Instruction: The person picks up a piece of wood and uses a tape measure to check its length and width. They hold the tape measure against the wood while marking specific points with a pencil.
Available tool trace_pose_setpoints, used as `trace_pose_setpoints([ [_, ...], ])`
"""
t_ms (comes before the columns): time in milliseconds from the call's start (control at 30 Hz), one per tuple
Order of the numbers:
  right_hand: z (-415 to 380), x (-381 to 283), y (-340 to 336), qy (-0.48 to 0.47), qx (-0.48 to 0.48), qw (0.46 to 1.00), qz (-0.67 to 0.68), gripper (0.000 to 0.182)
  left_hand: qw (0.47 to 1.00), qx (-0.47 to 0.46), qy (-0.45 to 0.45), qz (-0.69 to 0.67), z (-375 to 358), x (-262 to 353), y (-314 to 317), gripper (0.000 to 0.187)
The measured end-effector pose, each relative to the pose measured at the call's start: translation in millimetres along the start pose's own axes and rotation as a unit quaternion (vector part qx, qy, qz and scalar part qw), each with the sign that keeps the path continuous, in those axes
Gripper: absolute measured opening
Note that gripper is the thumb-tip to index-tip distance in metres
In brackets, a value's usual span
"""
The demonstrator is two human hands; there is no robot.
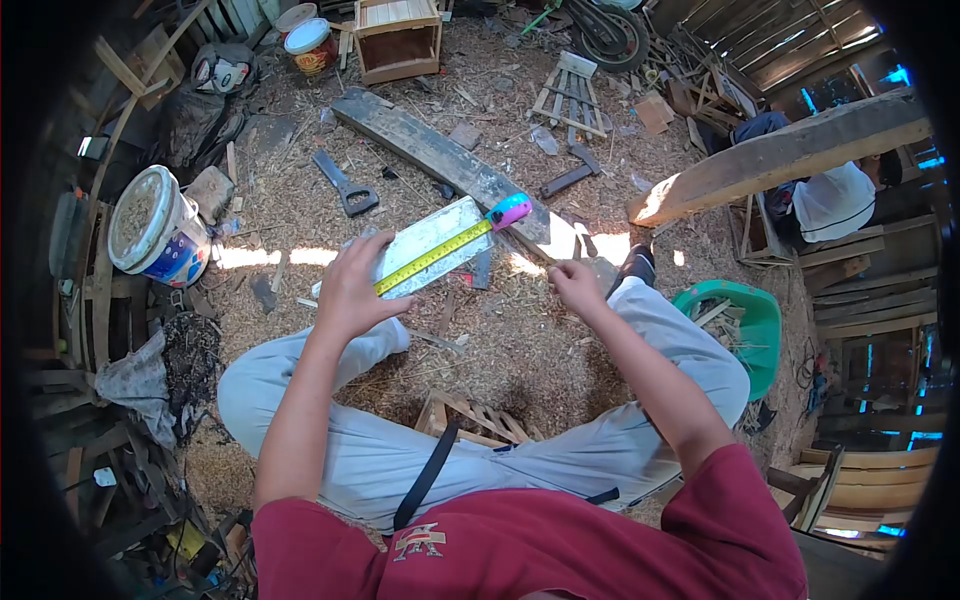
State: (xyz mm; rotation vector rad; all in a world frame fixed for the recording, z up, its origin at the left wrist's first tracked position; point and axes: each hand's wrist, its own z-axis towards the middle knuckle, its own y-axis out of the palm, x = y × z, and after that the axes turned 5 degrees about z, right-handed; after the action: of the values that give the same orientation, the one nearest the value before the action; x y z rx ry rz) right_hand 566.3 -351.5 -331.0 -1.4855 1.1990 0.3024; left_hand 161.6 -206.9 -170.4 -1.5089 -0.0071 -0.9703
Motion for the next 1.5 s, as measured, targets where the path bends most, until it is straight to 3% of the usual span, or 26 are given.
trace_pose_setpoints([
  [167,39.0,16.1,79.1,0.042,-0.030,0.999,-0.006,0.030,1.000,-0.007,-0.012,0.009,10.6,1.1,-5.6,0.085],
  [267,63.3,26.5,132.1,0.117,-0.096,0.984,0.090,0.030,1.000,-0.011,-0.019,0.013,18.0,1.4,-3.0,0.085],
  [367,79.1,34.3,185.8,0.058,-0.082,0.984,0.144,0.031,0.999,-0.019,-0.038,0.018,22.9,1.7,-2.5,0.085],
  [467,81.7,-5.2,194.7,0.109,-0.177,0.952,0.225,0.034,0.998,-0.028,-0.047,0.024,25.8,3.5,-0.6,0.085],
  [567,91.8,-8.7,222.5,0.173,-0.156,0.922,0.309,0.031,0.997,-0.041,-0.056,0.024,31.6,8.7,-6.0,0.085],
  [667,110.3,-3.1,239.6,0.226,-0.244,0.922,0.197,0.036,0.997,-0.043,-0.054,0.025,34.8,9.5,-6.6,0.085],
  [733,118.7,-2.8,249.9,0.236,-0.245,0.907,0.248,0.037,0.997,-0.051,-0.060,0.024,35.2,10.0,-7.2,0.084],
  [900,131.8,-3.0,265.4,0.254,-0.227,0.813,0.473,0.040,0.997,-0.057,-0.052,0.012,38.2,11.6,-9.4,0.082],
  [1133,154.4,-8.2,282.0,0.195,-0.237,0.593,0.744,0.043,0.997,-0.048,-0.052,0.018,37.4,8.8,-15.6,0.082],
  [1200,155.4,-9.2,285.7,0.199,-0.236,0.582,0.753,0.042,0.996,-0.054,-0.068,0.017,36.8,8.8,-19.7,0.083],
  [1333,151.2,-10.7,288.6,0.226,-0.183,0.655,0.697,0.033,0.993,-0.058,-0.097,0.018,37.2,7.5,-24.8,0.085],
  [1500,148.8,4.3,301.9,0.254,-0.090,0.794,0.545,0.025,0.995,-0.024,-0.087,0.033,40.3,0.9,-23.6,0.084],
])
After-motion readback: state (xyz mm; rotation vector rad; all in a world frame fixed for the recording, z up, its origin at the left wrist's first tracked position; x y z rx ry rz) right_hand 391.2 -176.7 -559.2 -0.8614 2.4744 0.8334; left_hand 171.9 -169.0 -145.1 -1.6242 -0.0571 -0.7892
